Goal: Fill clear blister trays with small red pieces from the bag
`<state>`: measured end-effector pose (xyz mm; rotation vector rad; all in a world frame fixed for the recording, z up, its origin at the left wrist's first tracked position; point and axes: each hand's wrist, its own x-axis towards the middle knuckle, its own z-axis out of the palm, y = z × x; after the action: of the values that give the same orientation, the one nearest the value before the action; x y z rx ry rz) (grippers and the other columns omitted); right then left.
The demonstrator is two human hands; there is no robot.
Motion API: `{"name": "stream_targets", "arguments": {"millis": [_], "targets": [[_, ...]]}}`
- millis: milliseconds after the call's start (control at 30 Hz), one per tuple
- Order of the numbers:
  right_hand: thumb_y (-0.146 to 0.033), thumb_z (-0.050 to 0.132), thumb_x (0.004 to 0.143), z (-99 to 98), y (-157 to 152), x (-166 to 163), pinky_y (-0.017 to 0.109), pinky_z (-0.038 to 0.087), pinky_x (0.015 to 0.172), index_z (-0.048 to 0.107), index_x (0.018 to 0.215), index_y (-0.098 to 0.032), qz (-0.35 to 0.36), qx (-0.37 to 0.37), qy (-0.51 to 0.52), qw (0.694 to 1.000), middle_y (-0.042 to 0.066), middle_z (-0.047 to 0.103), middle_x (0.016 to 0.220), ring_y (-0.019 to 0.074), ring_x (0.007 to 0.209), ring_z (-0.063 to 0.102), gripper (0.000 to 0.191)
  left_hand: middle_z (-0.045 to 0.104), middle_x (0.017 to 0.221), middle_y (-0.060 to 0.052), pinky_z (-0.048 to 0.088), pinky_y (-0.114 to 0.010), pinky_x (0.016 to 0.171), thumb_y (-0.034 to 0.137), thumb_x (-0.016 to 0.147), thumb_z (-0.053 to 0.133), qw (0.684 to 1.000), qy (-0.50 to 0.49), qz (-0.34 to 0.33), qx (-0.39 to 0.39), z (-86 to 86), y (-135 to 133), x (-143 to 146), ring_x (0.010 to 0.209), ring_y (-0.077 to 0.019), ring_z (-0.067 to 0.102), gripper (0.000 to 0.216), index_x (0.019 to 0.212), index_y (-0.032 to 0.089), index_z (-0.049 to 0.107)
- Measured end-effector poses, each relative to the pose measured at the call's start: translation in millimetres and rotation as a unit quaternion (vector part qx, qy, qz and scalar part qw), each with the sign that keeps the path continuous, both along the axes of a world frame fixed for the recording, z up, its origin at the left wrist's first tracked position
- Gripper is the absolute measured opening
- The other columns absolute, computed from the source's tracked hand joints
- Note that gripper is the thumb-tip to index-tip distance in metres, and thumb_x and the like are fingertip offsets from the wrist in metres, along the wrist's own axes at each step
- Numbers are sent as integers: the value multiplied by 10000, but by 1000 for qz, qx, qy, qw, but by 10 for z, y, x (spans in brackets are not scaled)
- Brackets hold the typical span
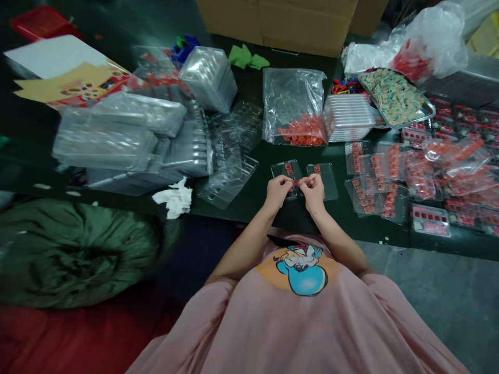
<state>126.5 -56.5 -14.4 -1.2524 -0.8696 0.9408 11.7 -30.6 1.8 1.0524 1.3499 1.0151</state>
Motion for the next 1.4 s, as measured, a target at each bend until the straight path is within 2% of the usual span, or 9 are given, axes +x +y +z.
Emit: {"name": "stream_targets", "arguments": {"millis": [100,267,400,600,1000,1067,1133,1267,1400], "targets": [[-279,642,744,38,-7,29,251,489,694,406,870,-241,27,4,21,999,-46,604,772,106,697,584,270,646,632,9,416,-183,551,152,702,645,992,-114,-20,-55,67,-4,-43,561,-91,595,13,708,142,641],[-316,647,798,119,-79,123,272,496,715,497,886,-226,72,26,-45,996,-23,614,805,121,728,598,195,704,756,-53,474,-191,571,345,783,722,937,-275,-75,-203,137,-28,-176,636,-124,669,248,893,132,658],[-302,607,844,94,-197,159,277,502,704,570,890,-215,102,46,-181,977,-3,627,826,132,743,600,105,674,672,-49,460,-165,536,329,812,726,920,-282,-83,-258,67,-101,-211,582,-95,642,236,816,102,663],[-295,594,887,95,-287,216,325,528,788,649,975,-228,177,94,-313,928,39,668,917,173,861,633,124,667,635,-25,443,-150,518,193,769,766,920,-271,-81,-273,-13,-212,-215,553,-75,624,147,745,119,641],[-282,479,966,148,-361,264,374,516,837,680,924,-235,198,112,-385,894,55,714,910,197,877,647,210,649,655,-13,439,-139,498,145,733,785,886,-318,-97,-324,-24,-290,-217,575,-73,616,164,756,136,623],[-286,494,961,171,-355,269,377,520,861,670,1015,-238,197,123,-369,900,61,713,986,201,943,645,191,648,656,-10,447,-149,522,140,701,799,896,-302,-109,-307,-22,-253,-235,584,-75,614,180,778,134,636],[-303,535,941,186,-328,290,375,526,868,633,1145,-241,183,126,-354,909,81,686,1112,213,1042,624,235,654,670,-11,464,-169,563,151,676,803,924,-263,-107,-254,-17,-172,-255,603,-82,615,194,800,129,656],[-288,547,924,181,-267,379,370,533,836,584,1239,-239,136,98,-353,921,99,644,1167,220,1046,610,321,698,788,-31,507,-237,709,184,662,771,993,-88,-72,-38,-27,75,-274,720,-124,644,215,858,133,699],[-252,521,925,138,-273,454,358,531,831,620,1162,-225,131,85,-355,922,81,664,1061,198,947,627,258,712,916,-56,512,-290,804,167,703,708,977,112,-125,130,-86,282,-256,826,-163,658,201,903,170,732]]}}
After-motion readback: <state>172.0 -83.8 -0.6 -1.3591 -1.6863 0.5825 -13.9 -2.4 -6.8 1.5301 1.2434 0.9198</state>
